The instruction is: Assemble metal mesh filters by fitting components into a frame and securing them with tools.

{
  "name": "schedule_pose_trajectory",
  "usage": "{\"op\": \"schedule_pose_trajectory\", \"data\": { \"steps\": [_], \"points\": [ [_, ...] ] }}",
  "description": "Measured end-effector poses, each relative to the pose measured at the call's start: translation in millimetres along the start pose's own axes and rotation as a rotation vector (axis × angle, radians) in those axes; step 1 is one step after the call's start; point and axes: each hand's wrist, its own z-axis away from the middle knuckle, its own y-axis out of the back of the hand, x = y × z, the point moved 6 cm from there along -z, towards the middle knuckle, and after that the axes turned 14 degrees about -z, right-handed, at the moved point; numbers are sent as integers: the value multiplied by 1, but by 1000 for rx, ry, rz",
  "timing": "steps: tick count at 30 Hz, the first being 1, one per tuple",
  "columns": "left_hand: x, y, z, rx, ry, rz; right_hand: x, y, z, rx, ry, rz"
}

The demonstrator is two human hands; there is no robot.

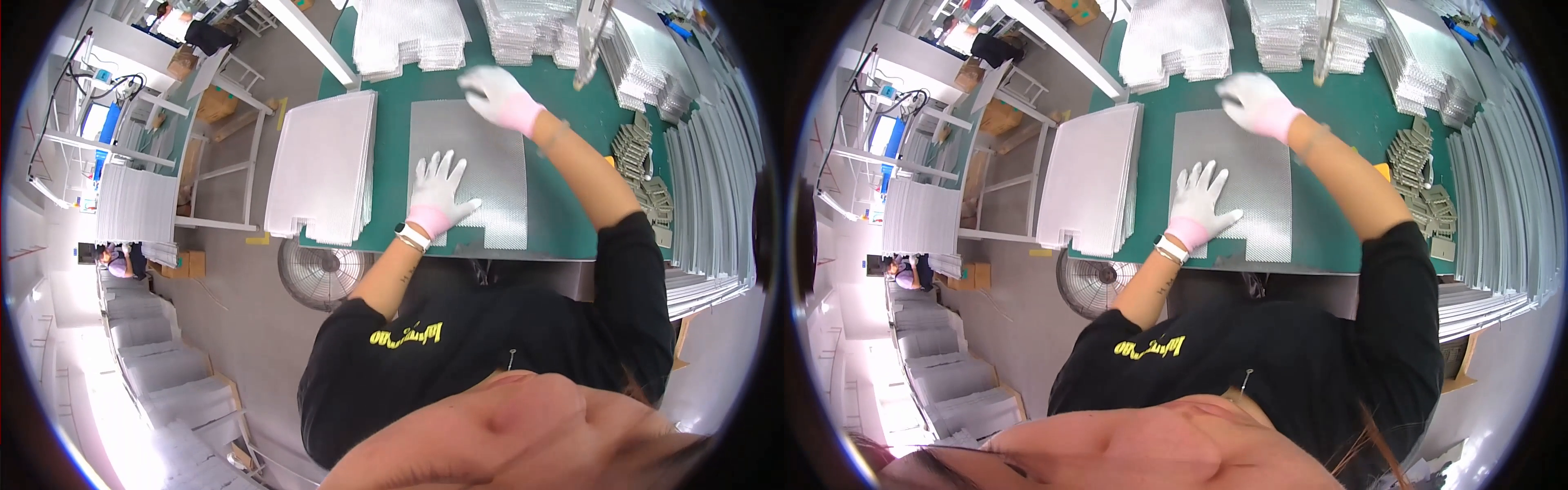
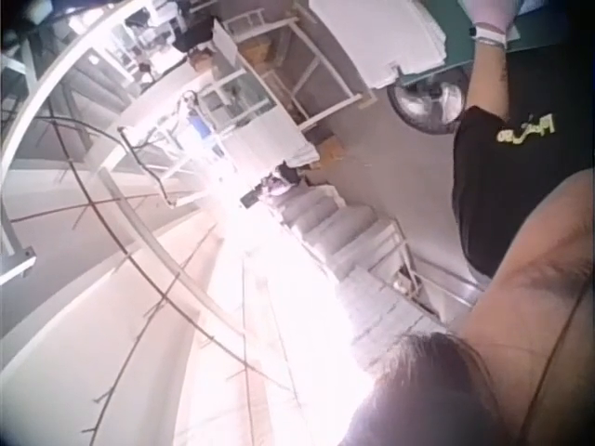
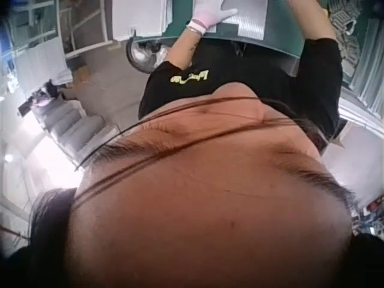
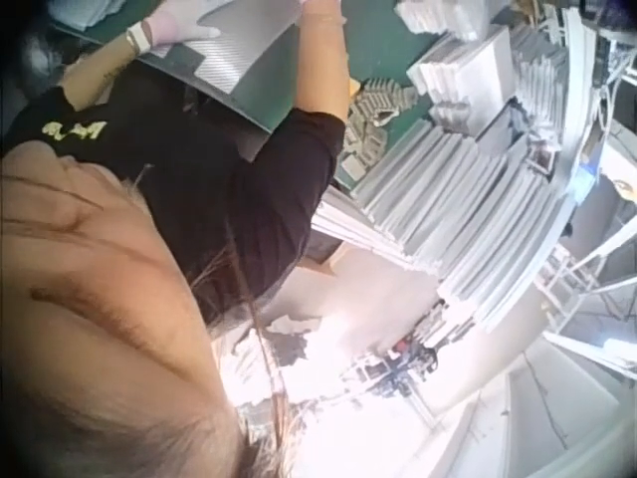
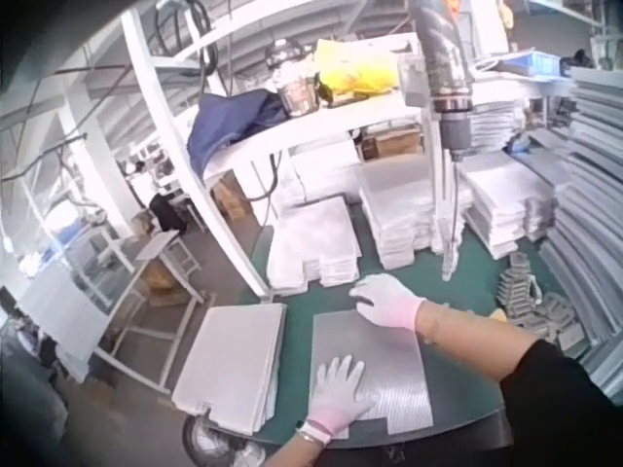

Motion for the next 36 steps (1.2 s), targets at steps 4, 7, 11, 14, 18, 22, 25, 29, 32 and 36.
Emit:
{"op": "schedule_pose_trajectory", "data": {
  "steps": [4, 7, 11, 14, 18, 22, 25, 29, 32, 36],
  "points": [
    [1, -1, -5, -28, 25, 47, 20, 27, -102, 572, 47, 304],
    [1, 2, -8, -7, 23, 90, 75, 19, -137, 361, -774, 132],
    [-10, 0, 1, 34, 51, 137, 25, 26, -177, 89, -539, 442],
    [-7, 4, 5, 74, 39, 159, -27, 64, -194, 186, 43, 515],
    [-1, -2, -6, 102, 9, 155, -23, 124, -151, 676, 245, -319],
    [3, -8, -4, 91, 27, 136, -61, 115, -69, 565, 198, -924],
    [1, -10, 1, 216, 127, 253, -90, 93, 17, 551, -161, -809],
    [-36, 1, 35, 300, 312, 1880, -74, 42, 135, 669, -205, -1152],
    [-35, 25, 73, 240, -329, 2494, -71, -4, 210, 505, -381, -1037],
    [-23, 17, 90, 186, 252, 1881, -68, -21, 243, 618, -373, -1119]
  ]
}}
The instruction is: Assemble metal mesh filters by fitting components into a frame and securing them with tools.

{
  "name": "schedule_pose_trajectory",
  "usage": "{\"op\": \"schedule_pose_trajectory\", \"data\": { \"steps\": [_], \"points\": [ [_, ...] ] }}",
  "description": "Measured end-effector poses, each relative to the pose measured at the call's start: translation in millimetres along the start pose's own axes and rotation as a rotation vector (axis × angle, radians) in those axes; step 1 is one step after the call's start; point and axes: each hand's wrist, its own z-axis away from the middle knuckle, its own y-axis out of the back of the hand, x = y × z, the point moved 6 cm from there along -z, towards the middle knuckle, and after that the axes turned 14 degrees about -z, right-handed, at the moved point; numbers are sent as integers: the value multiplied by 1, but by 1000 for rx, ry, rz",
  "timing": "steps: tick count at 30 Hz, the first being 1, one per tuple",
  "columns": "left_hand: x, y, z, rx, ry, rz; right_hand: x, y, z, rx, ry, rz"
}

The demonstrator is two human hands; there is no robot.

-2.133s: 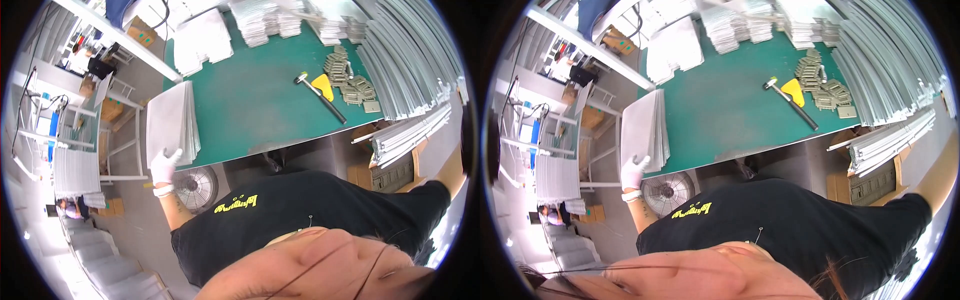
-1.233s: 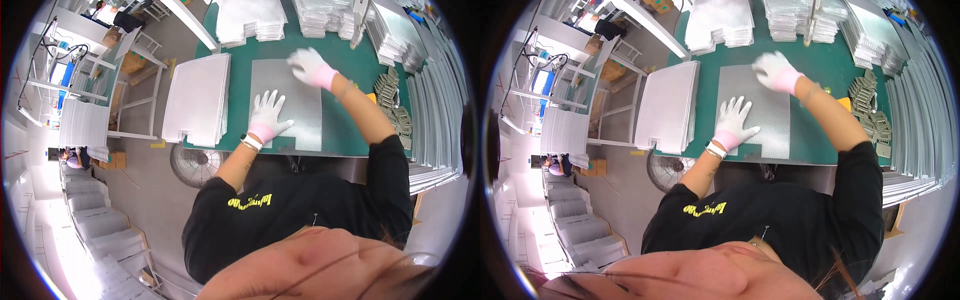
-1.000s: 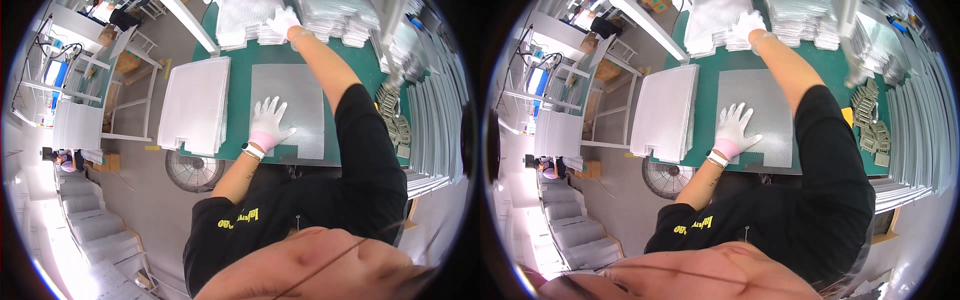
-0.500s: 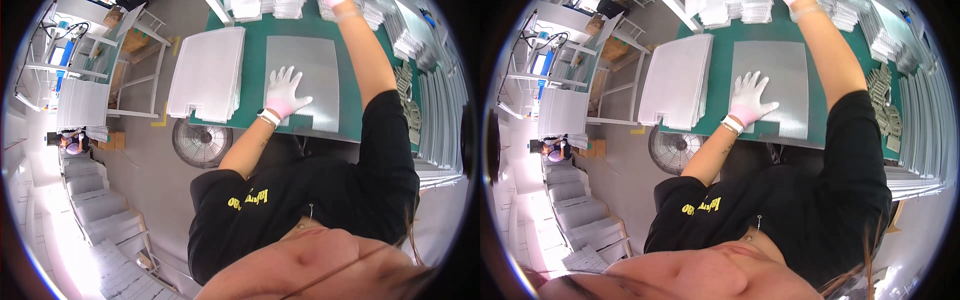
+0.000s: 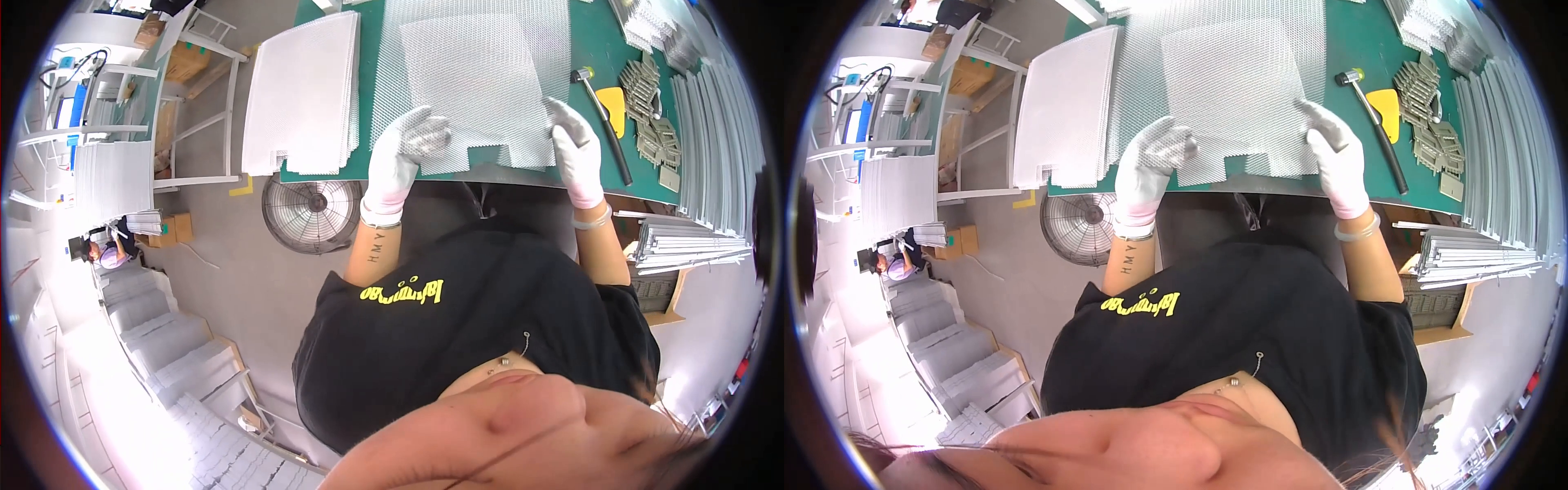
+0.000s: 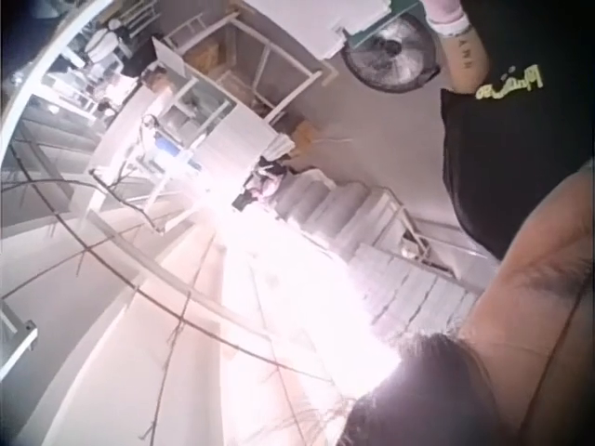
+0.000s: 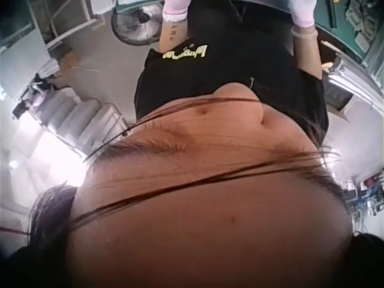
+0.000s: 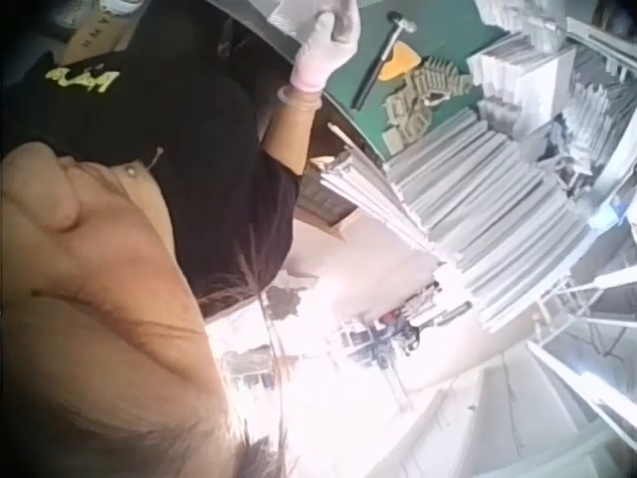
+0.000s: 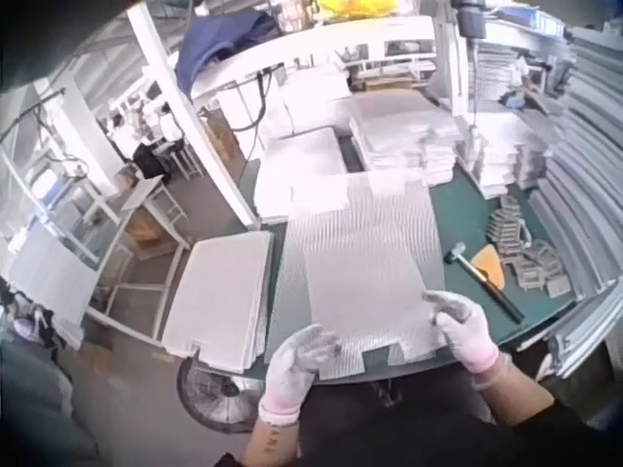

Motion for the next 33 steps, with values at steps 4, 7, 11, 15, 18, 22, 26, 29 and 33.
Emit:
{"op": "schedule_pose_trajectory", "data": {
  "steps": [4, 7, 11, 15, 18, 22, 26, 29, 33],
  "points": [
    [-6, -3, 17, -55, 120, 863, -11, 14, -4, 2, 24, 30],
    [-4, -2, 14, -103, 136, 438, -13, 14, -4, -67, 20, 125],
    [7, -6, 15, 174, 84, -565, -13, 3, -6, -82, 37, 332],
    [3, -9, 15, 327, -39, -1073, -5, -5, -6, -55, 35, 738],
    [-4, -5, 9, 316, 17, -1128, -6, -8, -10, -68, 59, 838],
    [-14, -5, 6, 263, 63, -1215, 7, 0, -16, -101, 63, 934],
    [-20, -7, 6, 330, -60, -1324, 14, -1, -13, -122, 189, 1031],
    [-20, -9, 7, 320, -13, -1372, 13, -2, -12, -119, 194, 1062],
    [-17, -10, 6, 311, -38, -1394, 12, -4, -10, -121, 196, 1071]
  ]
}}
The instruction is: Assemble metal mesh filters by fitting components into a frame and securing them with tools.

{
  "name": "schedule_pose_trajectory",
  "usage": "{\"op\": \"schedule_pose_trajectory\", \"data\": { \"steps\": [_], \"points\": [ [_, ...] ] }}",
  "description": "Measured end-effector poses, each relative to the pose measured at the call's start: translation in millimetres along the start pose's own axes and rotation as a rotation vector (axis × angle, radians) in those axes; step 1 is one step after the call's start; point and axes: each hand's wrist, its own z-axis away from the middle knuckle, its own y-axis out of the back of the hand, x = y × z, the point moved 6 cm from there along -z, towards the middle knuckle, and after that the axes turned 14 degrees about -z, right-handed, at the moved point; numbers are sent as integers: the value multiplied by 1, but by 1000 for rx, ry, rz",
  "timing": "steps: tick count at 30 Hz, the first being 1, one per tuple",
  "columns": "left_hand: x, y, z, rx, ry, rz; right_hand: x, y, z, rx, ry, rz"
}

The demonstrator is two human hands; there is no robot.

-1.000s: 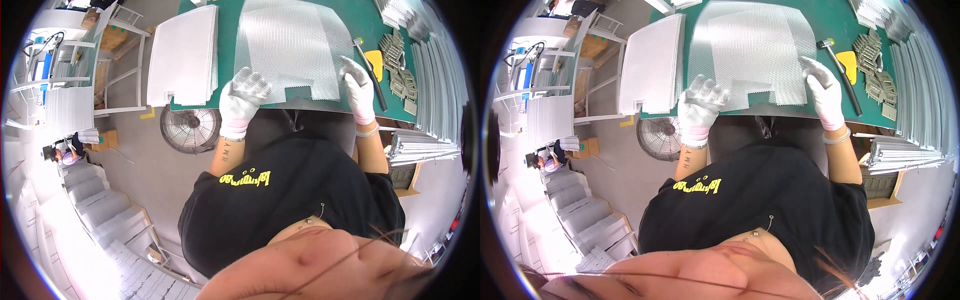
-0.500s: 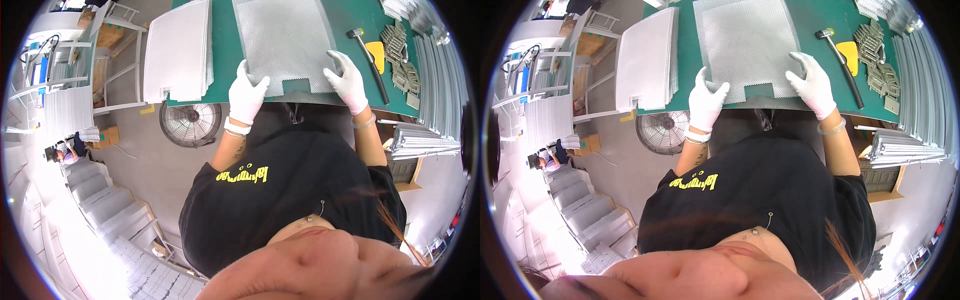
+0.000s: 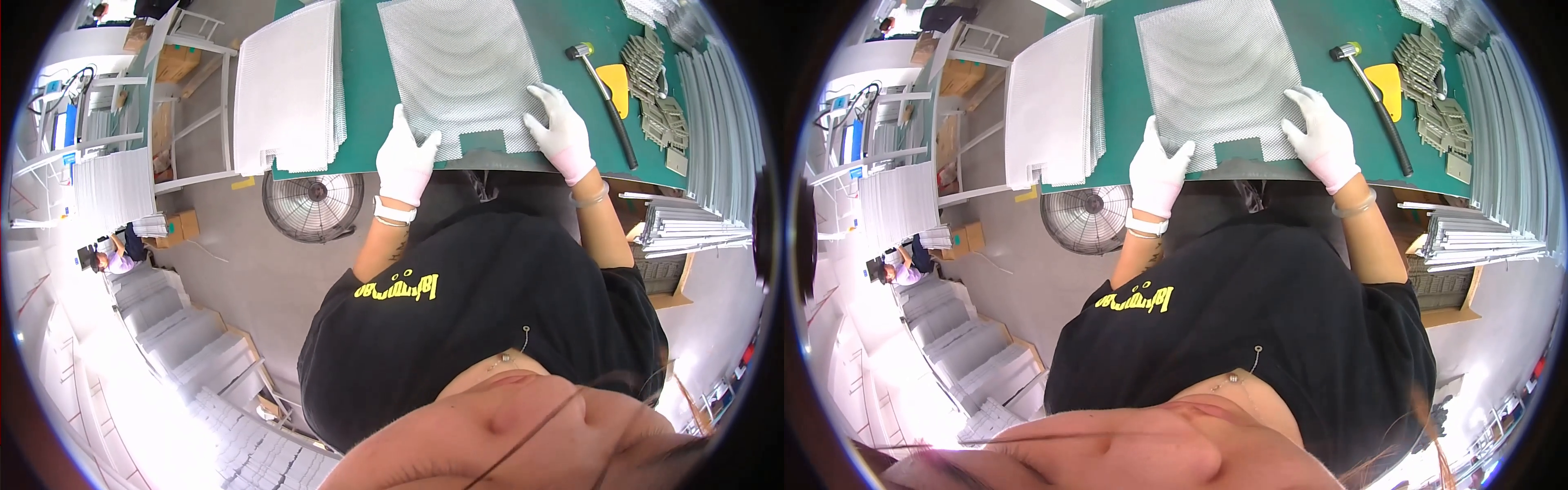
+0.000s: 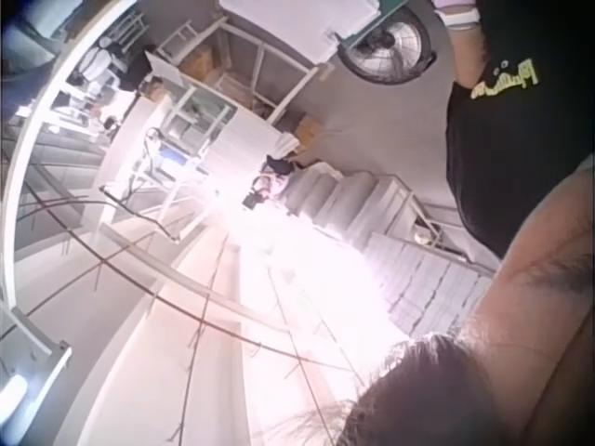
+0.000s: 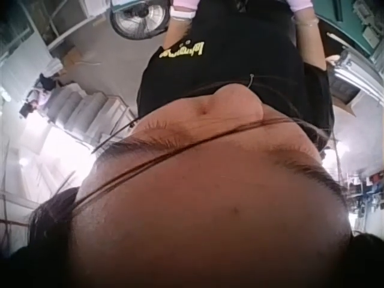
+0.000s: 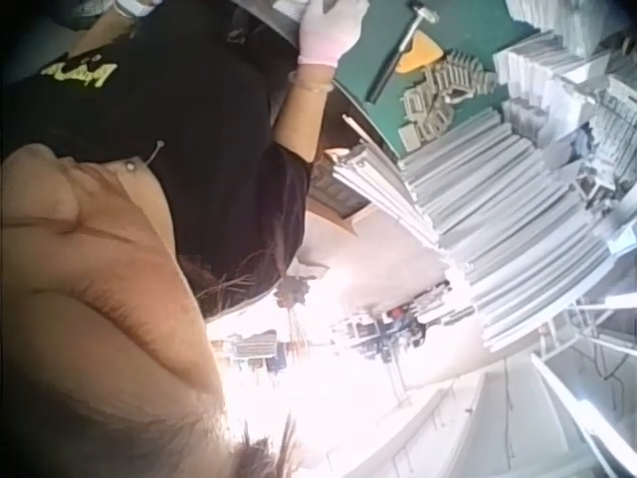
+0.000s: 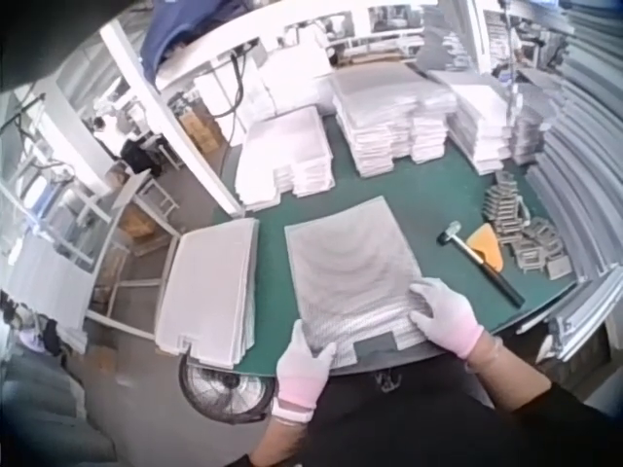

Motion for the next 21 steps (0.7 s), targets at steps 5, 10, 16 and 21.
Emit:
{"op": "schedule_pose_trajectory", "data": {
  "steps": [5, 10, 16, 21],
  "points": [
    [-1, -1, 0, -49, 10, -3, 2, -2, 2, -26, -31, 15],
    [1, 0, -2, -13, -13, -44, 0, -2, 0, -22, -45, 79],
    [3, 9, -5, -32, 52, -134, -7, 0, -5, -83, -116, 194],
    [2, 11, -21, 148, -305, -112, 6, 21, -40, -200, -25, 285]
  ]
}}
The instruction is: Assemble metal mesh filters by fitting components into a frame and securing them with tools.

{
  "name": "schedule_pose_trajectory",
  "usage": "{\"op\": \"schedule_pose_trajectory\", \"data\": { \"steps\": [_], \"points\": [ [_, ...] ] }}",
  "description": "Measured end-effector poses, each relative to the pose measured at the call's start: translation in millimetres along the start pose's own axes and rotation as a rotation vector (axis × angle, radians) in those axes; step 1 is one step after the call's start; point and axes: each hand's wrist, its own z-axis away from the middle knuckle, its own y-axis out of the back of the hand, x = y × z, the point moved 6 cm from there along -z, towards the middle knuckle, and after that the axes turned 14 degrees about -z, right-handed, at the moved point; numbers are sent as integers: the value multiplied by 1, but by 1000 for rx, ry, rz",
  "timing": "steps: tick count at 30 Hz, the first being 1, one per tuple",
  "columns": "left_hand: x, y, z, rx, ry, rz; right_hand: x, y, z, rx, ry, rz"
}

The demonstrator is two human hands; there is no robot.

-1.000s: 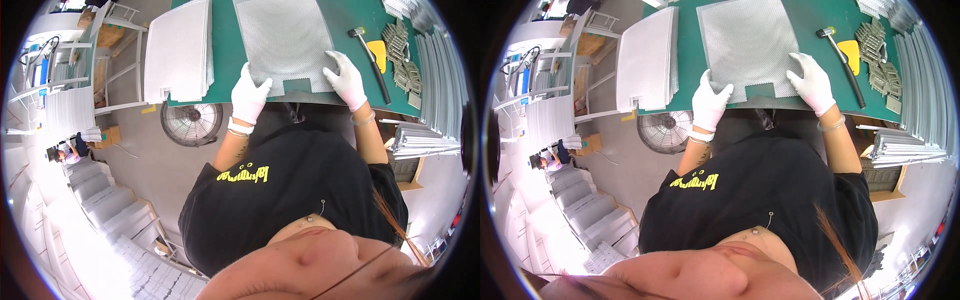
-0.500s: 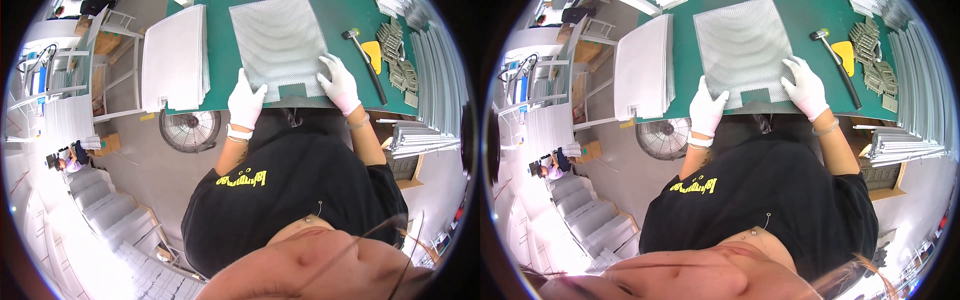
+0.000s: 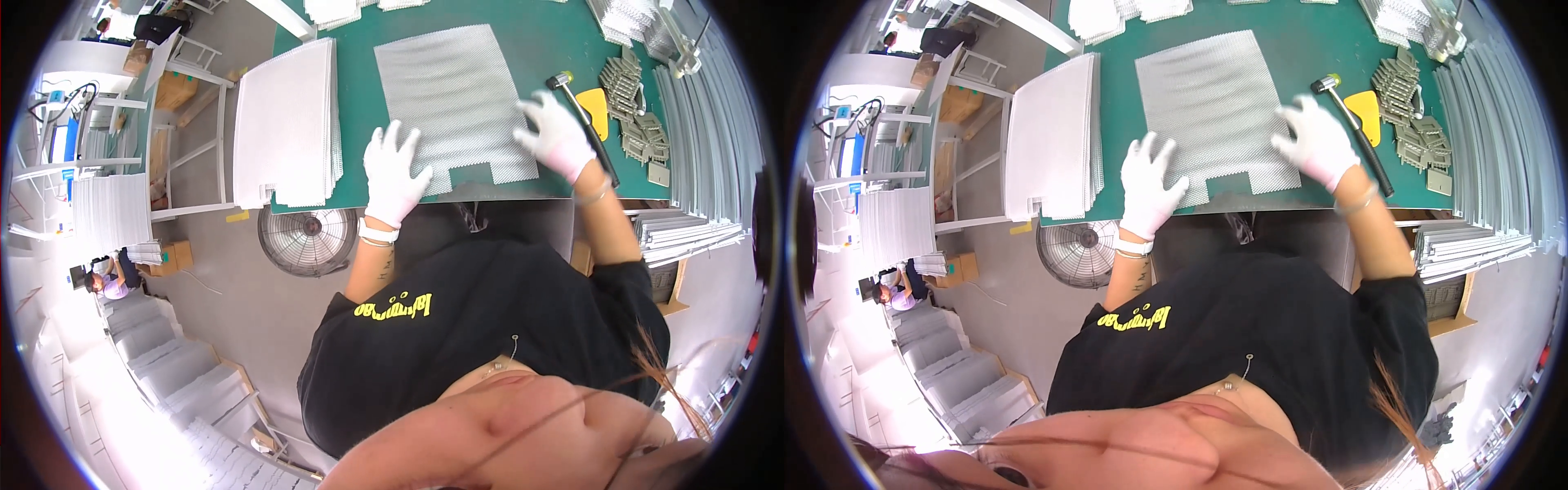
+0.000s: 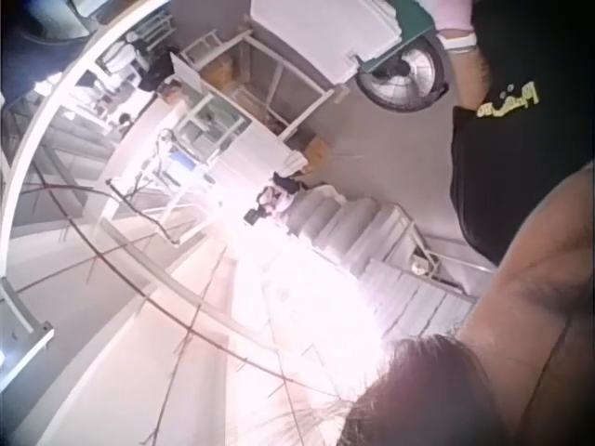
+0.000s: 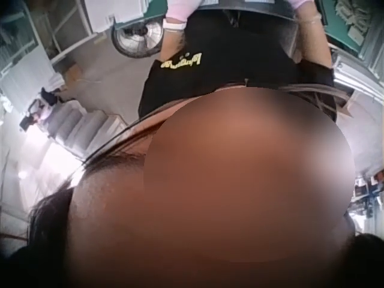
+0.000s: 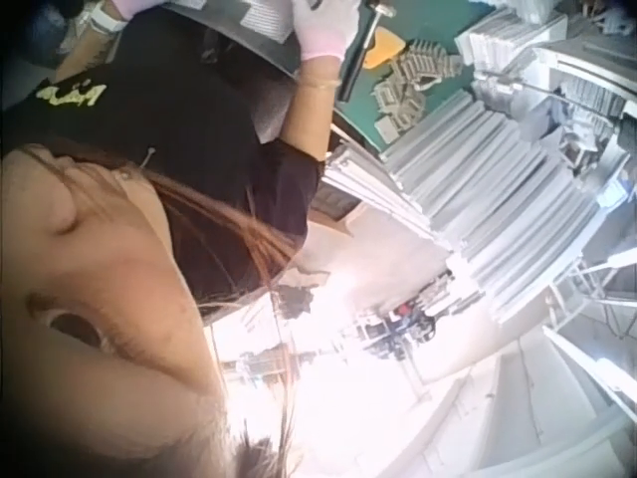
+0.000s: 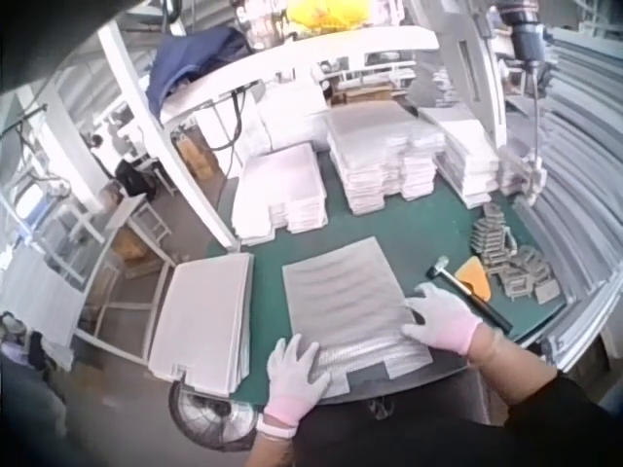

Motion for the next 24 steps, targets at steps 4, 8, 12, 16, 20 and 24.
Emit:
{"op": "schedule_pose_trajectory", "data": {
  "steps": [4, 8, 12, 16, 20, 24],
  "points": [
    [3, -10, -7, -54, -166, -97, -6, 101, -110, 501, 316, 3],
    [18, 1, -20, -54, -187, -110, 30, 212, -209, 797, 68, 475],
    [10, 35, -1, 85, -80, -48, 44, 251, -244, 712, -303, 188],
    [-5, 42, 22, 37, 27, 5, 38, 264, -254, 693, -294, 182],
    [-7, 42, 27, 0, 73, 11, 40, 267, -249, 661, -310, 177],
    [-5, 40, 33, -9, 73, 35, -27, 227, -170, 588, -309, 157]
  ]
}}
